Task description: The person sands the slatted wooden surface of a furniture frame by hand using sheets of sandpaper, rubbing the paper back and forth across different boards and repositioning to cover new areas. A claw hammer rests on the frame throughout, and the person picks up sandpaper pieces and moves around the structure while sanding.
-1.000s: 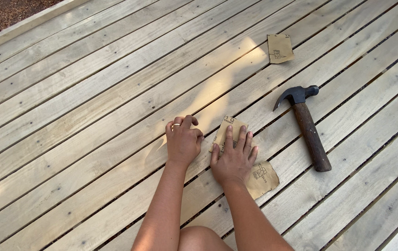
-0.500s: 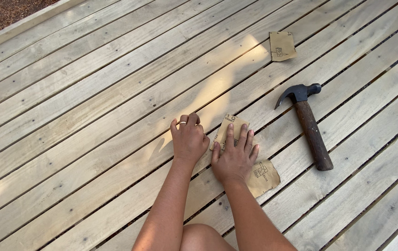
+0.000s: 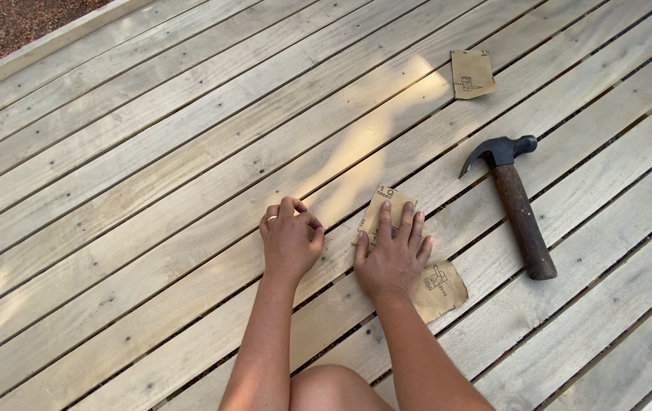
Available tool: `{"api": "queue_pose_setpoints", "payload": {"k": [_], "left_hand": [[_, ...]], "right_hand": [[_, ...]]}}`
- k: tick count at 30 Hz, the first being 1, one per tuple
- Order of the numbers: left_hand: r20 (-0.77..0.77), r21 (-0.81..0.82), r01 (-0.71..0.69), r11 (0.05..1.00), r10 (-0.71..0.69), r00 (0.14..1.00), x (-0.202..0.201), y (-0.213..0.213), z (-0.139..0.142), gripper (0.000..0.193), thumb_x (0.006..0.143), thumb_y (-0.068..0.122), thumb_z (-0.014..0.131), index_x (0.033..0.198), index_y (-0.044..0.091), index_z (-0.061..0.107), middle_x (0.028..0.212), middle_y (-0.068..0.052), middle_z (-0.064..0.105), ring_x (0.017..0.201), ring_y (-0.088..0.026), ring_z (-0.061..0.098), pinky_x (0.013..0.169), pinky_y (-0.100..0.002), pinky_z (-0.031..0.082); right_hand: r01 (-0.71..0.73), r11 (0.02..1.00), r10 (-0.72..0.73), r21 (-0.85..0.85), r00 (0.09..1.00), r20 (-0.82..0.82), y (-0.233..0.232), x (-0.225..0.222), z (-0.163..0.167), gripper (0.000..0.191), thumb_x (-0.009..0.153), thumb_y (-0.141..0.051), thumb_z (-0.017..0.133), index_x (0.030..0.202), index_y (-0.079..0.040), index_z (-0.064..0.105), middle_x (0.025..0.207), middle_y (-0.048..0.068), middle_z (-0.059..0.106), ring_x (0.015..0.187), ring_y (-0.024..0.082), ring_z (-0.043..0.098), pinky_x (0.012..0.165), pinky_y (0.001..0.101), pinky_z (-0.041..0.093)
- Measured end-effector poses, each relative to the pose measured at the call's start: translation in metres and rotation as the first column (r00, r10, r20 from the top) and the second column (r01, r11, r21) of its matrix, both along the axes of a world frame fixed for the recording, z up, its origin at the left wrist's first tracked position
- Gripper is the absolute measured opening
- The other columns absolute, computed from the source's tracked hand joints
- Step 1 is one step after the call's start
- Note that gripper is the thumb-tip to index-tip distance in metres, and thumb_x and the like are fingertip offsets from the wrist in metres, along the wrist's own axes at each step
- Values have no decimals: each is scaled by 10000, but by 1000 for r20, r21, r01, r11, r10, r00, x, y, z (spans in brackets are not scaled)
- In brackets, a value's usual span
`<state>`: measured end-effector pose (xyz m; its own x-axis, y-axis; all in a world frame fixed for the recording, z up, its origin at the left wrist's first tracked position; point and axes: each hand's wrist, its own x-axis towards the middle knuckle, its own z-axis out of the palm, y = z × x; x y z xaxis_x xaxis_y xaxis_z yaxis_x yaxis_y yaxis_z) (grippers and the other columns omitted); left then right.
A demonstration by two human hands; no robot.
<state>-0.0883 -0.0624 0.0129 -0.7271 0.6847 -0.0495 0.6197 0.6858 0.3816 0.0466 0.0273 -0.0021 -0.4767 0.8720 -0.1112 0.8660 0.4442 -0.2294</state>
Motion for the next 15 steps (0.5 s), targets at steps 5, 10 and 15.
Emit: {"api": "queue_pose_setpoints", "payload": {"k": [5,10,15], "left_hand": [[32,-21,19,1000,-18,999,1,0,12,89,816,205,783,892,217,829,1169,37,573,1240,-202,488,1195,-498,249],[128,-121,-12,993,28,991,2,-5,25,172,720,313,885,863,236,826,1157,68,567,1253,-157,468,1224,-454,220],[74,-63,-2,998,7,997,0,-3,12,82,731,252,872,800,237,831,1102,71,597,1218,-151,508,1207,-464,258]], "right_hand": [[-1,1000,1,14,1000,0,0,0,-2,706,976,-544,374,1603,-248,246,1663,160,140,1543,332,87,1210,575,80],[-5,1000,5,16,1000,2,-1,0,-1,693,987,-542,359,1603,-242,253,1662,163,150,1546,334,93,1212,577,86],[-4,1000,4,12,1000,-6,-1,0,0,696,983,-545,363,1601,-243,256,1663,162,152,1545,337,96,1209,580,89]]}}
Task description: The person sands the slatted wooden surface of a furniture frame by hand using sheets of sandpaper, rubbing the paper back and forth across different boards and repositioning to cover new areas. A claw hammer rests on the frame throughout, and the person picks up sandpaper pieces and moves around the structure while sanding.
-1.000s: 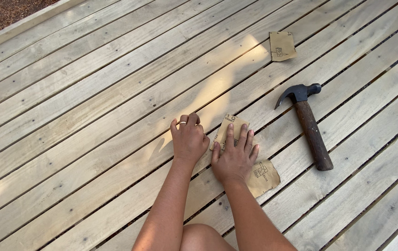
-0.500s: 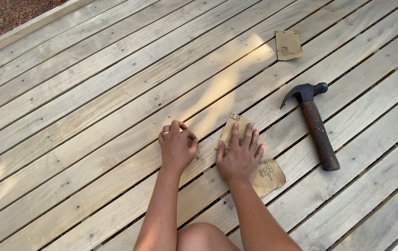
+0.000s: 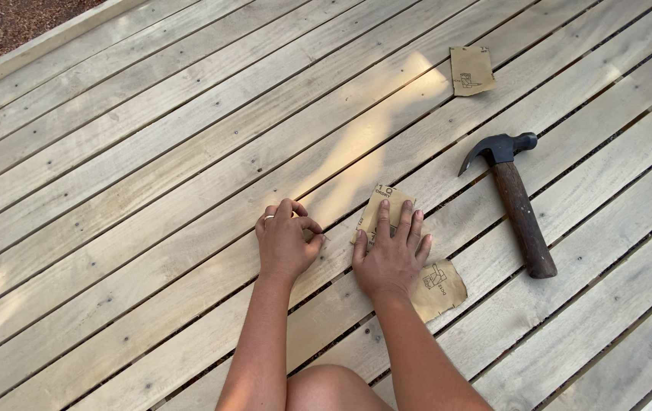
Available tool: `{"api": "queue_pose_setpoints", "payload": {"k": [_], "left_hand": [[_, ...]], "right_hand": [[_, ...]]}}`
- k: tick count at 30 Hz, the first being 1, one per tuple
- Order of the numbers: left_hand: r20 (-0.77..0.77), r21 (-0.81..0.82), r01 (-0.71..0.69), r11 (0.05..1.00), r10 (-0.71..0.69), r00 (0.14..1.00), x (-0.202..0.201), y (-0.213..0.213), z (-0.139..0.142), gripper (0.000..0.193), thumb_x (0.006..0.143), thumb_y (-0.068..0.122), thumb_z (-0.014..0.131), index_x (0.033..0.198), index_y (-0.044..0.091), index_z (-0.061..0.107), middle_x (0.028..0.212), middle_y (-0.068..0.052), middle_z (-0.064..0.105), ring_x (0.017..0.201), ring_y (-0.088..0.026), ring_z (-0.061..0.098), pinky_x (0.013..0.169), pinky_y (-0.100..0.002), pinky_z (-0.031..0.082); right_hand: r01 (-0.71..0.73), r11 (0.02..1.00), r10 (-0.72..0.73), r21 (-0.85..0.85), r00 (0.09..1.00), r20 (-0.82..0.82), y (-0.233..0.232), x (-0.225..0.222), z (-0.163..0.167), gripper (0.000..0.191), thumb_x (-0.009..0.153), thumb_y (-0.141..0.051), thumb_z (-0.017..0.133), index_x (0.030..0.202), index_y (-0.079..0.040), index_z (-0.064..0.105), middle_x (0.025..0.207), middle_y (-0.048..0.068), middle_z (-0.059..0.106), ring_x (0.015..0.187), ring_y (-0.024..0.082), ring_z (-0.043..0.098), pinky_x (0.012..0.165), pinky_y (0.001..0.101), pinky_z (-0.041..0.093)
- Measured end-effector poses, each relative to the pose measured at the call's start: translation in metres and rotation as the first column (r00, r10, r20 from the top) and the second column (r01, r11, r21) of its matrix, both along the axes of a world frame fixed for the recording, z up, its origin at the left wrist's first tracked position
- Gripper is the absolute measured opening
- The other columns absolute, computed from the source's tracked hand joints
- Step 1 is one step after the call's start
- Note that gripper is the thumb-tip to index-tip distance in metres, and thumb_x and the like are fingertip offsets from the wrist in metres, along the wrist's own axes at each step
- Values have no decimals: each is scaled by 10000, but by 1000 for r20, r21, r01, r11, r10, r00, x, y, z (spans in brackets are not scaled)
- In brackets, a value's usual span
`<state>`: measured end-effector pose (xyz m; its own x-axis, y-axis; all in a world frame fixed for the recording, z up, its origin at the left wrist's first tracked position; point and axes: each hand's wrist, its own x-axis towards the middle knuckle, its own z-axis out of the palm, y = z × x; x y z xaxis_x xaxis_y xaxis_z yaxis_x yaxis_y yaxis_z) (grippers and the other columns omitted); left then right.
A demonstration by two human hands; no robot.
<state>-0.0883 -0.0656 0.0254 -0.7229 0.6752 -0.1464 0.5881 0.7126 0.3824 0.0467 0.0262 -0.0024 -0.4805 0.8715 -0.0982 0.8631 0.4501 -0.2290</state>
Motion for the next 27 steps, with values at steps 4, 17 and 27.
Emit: {"api": "queue_pose_setpoints", "payload": {"k": [4,17,27], "left_hand": [[-110,113,3,994,10,994,-1,4,-19,99,798,299,851,823,221,795,1079,58,590,1148,-163,548,1158,-488,318],[-131,296,-35,955,77,988,3,10,-25,206,845,404,804,854,200,775,1052,40,584,1072,-197,583,1096,-506,342],[-100,346,-407,845,465,880,14,-72,-27,371,947,218,625,1316,186,646,1387,-9,538,1265,-220,554,1128,-498,355]], "right_hand": [[-1,1000,1,23,1000,-4,0,0,-2,697,982,-540,367,1601,-239,253,1659,165,154,1538,337,100,1206,581,89],[-2,1000,2,6,1000,-4,0,1,-1,701,977,-544,367,1599,-239,261,1664,158,151,1543,337,93,1205,578,85],[4,1000,-4,3,1000,-27,3,3,-8,695,997,-565,352,1617,-275,229,1685,129,123,1557,316,63,1223,565,62]]}}
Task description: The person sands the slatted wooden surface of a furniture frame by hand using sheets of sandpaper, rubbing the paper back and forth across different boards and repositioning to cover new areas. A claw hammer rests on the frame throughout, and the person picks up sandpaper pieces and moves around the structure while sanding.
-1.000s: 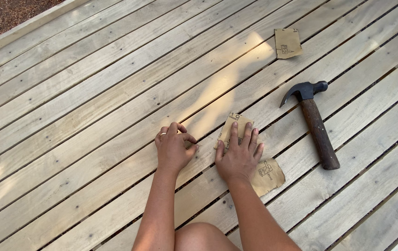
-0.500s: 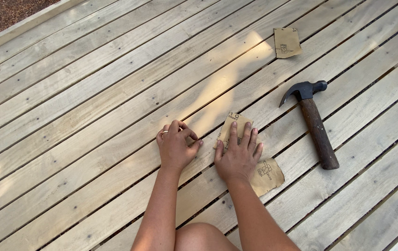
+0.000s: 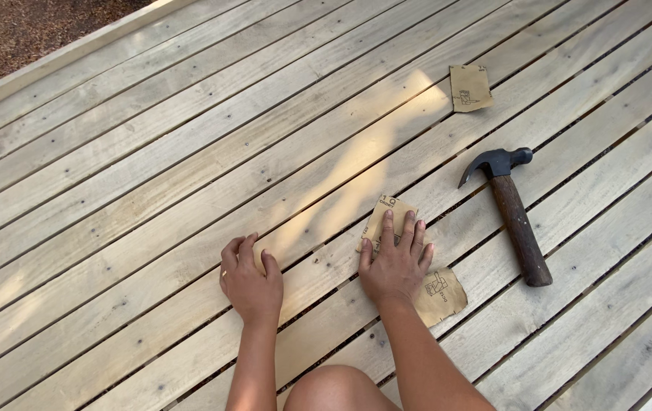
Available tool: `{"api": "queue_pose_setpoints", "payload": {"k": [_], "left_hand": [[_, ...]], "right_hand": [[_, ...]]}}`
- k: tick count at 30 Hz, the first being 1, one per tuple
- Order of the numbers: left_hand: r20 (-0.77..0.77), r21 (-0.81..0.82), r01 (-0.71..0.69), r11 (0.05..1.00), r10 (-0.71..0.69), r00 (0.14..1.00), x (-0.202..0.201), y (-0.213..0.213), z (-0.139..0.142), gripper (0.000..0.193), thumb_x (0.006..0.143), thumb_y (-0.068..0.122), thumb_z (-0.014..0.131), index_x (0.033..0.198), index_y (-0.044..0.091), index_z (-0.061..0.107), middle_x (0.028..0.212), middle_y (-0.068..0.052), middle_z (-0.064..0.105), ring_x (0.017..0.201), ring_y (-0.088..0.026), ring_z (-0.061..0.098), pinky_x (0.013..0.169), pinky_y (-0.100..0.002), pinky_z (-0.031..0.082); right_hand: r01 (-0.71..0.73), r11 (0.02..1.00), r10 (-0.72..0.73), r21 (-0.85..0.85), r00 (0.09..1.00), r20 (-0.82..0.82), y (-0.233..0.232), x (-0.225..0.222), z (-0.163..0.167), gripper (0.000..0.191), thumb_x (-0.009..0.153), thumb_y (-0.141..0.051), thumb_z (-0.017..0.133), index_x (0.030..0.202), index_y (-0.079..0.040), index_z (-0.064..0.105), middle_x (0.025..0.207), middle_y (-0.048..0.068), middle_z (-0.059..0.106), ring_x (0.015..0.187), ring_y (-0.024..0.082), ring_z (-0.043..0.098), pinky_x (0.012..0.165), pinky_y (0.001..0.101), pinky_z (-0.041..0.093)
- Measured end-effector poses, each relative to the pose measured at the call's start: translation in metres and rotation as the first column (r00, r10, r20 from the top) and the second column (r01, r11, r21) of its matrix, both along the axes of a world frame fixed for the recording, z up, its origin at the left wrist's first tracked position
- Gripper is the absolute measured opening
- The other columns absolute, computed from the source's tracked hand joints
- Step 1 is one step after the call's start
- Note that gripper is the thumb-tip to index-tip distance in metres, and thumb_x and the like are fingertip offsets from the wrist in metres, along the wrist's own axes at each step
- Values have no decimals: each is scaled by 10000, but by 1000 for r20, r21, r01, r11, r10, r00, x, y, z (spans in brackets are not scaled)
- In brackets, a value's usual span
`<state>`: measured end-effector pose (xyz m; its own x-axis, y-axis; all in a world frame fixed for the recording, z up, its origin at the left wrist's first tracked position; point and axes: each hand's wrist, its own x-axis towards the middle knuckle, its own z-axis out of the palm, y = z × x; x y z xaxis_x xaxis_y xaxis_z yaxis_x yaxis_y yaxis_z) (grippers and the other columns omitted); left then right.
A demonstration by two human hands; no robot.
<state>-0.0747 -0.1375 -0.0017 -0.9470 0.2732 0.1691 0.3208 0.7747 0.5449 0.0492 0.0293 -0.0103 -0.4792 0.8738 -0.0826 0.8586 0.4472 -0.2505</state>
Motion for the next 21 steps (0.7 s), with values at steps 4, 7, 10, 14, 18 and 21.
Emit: {"api": "queue_pose_setpoints", "payload": {"k": [4,7,10,14,18,21], "left_hand": [[-4,-337,-104,936,109,994,34,-35,-12,595,919,338,544,1498,226,457,1590,-34,371,1477,-232,333,1178,-631,163],[34,-401,-65,914,86,996,41,-32,-25,677,913,392,500,1560,259,350,1663,-25,254,1536,-232,215,1184,-640,128],[95,-429,-35,902,84,992,39,-23,-28,702,903,393,478,1579,302,309,1682,-24,179,1547,-242,163,1185,-632,107],[137,-427,-34,904,102,985,41,-18,-26,718,890,409,468,1580,324,287,1689,-6,155,1548,-235,147,1189,-634,97],[150,-405,-34,914,103,983,45,-14,-24,715,892,410,474,1579,325,295,1694,0,158,1549,-234,150,1201,-631,97],[199,-430,-7,903,103,974,44,-11,-24,713,910,421,448,1591,340,254,1707,11,124,1560,-226,131,1208,-624,91]], "right_hand": [[-15,996,23,-83,995,101,2,0,4,886,886,-747,413,1609,-292,181,1684,116,82,1555,294,16,1216,539,50],[-13,996,25,-89,990,135,7,3,10,1019,795,-806,504,1602,-272,184,1673,113,64,1538,287,14,1197,541,53],[-37,999,38,-13,998,50,16,7,15,897,866,-752,504,1589,-262,300,1668,134,188,1561,309,130,1225,547,127],[-113,994,113,-11,981,159,27,7,11,828,874,-630,581,1559,-224,353,1638,193,261,1511,371,265,1151,566,301],[-229,974,214,8,921,325,44,9,-4,840,835,-373,680,1579,-180,342,1582,217,333,1418,400,379,1086,533,423],[-219,976,209,11,943,258,65,17,-11,831,840,-187,667,1611,-168,359,1531,119,439,1363,353,467,1029,484,507]]}}
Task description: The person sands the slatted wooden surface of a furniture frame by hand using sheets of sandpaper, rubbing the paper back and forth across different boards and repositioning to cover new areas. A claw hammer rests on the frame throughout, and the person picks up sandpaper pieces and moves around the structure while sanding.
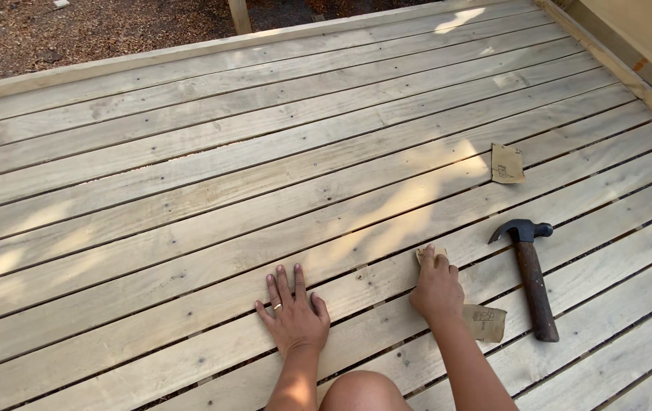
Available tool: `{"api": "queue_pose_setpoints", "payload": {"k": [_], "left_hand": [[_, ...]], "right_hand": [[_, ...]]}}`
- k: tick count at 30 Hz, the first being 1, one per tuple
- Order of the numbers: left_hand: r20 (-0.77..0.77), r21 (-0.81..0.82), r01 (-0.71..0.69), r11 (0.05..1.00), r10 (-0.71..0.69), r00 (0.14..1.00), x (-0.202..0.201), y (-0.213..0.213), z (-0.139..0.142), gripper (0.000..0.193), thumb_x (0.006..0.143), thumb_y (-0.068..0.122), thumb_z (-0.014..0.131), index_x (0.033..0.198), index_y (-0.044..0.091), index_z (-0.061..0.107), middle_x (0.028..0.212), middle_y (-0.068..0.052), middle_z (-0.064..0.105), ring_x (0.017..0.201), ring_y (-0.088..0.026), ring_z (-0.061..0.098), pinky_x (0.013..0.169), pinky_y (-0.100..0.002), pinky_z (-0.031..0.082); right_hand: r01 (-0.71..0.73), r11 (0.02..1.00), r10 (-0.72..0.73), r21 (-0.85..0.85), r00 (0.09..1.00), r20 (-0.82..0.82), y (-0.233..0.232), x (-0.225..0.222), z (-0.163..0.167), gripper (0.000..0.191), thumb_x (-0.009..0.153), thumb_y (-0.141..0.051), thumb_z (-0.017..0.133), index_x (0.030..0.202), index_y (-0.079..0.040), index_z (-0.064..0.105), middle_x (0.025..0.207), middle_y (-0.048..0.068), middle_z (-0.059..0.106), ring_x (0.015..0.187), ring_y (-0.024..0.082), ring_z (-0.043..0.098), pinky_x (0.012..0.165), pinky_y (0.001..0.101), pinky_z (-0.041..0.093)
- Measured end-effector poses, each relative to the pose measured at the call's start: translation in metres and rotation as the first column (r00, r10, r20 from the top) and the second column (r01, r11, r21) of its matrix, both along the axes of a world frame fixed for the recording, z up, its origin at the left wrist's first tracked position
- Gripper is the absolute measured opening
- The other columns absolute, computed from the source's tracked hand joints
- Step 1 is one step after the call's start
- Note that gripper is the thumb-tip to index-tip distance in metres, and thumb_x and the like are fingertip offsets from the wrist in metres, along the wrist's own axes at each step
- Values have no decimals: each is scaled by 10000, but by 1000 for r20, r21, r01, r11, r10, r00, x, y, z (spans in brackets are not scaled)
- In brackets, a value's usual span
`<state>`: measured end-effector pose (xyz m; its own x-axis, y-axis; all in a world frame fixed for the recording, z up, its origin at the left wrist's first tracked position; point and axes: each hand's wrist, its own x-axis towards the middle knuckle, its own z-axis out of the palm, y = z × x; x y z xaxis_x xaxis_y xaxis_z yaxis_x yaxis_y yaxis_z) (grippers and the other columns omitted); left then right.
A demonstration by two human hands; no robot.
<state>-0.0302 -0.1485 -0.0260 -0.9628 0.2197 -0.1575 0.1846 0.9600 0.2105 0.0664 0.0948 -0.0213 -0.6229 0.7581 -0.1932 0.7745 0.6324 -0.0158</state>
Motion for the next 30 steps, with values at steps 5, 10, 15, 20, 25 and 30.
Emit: {"api": "queue_pose_setpoints", "payload": {"k": [5,10,15,20,25,30], "left_hand": [[71,-50,22,999,-18,997,-2,4,3,720,933,429,390,1609,358,153,1706,18,61,1556,-222,94,1213,-606,62],[75,-49,21,999,-17,997,0,6,6,723,939,432,396,1617,353,156,1713,12,61,1565,-221,96,1216,-607,68],[81,-67,28,997,-22,996,1,6,7,726,931,433,398,1612,357,158,1711,14,60,1566,-214,89,1218,-609,60],[51,-73,34,997,-30,998,3,5,9,728,935,433,397,1617,339,160,1707,-3,75,1561,-233,98,1212,-617,64],[62,-52,26,998,-23,998,4,5,11,732,929,432,397,1613,347,150,1707,1,76,1558,-231,95,1209,-619,66],[69,-74,32,997,-26,997,3,5,11,732,934,432,390,1619,347,147,1709,-8,70,1560,-235,95,1209,-623,72]], "right_hand": [[28,1000,-24,8,957,-288,9,8,-3,471,945,-222,641,1412,-184,600,1388,47,604,1266,297,566,992,425,543],[-266,957,284,113,792,-540,-34,0,-16,388,975,-270,610,1336,-148,679,1419,57,626,1350,278,552,1082,413,482],[-483,846,532,223,780,-328,-30,-1,-18,439,957,-283,577,1389,-224,628,1482,-18,572,1431,258,430,1164,598,269],[-120,964,186,238,941,-281,-17,-1,-15,431,1010,-363,536,1421,-247,594,1506,-51,545,1471,250,398,1193,679,155],[-484,839,540,247,797,-272,-19,2,-11,434,974,-407,522,1393,-328,604,1480,-96,543,1476,226,362,1179,720,117],[-224,946,278,233,933,-228,-7,2,-12,422,1035,-404,479,1445,-346,561,1522,-131,520,1523,235,321,1185,722,88]]}}
